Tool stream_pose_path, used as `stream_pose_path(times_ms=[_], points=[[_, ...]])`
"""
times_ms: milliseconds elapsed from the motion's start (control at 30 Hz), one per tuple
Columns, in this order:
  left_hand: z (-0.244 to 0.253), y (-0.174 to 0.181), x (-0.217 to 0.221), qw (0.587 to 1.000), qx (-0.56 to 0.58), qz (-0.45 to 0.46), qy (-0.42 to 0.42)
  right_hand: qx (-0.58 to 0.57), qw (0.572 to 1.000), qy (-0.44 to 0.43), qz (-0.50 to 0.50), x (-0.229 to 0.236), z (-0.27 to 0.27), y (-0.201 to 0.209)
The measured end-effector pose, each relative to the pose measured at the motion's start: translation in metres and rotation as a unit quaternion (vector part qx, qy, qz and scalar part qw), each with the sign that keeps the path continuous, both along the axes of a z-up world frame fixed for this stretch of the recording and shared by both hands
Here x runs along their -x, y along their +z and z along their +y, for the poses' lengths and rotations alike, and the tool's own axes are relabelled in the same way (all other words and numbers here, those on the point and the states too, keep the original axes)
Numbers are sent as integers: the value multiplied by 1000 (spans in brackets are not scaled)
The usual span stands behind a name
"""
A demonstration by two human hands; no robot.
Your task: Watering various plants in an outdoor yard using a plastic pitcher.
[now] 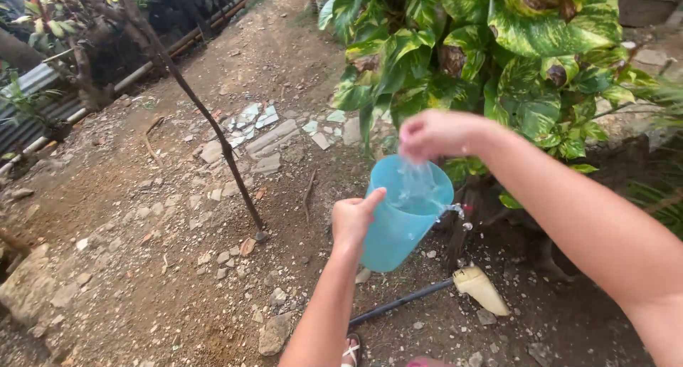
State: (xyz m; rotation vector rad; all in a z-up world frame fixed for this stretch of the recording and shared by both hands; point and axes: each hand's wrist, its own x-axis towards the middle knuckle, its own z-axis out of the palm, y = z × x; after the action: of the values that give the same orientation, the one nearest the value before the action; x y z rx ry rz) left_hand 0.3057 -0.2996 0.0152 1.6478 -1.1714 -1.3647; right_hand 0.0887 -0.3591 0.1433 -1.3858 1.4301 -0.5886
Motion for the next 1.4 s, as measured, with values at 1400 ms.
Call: stream_pose_path(times_ms=[1400], points=[[-59,23,-4,990,23,32,-133,-140,958,130,214,8,-8,-154]])
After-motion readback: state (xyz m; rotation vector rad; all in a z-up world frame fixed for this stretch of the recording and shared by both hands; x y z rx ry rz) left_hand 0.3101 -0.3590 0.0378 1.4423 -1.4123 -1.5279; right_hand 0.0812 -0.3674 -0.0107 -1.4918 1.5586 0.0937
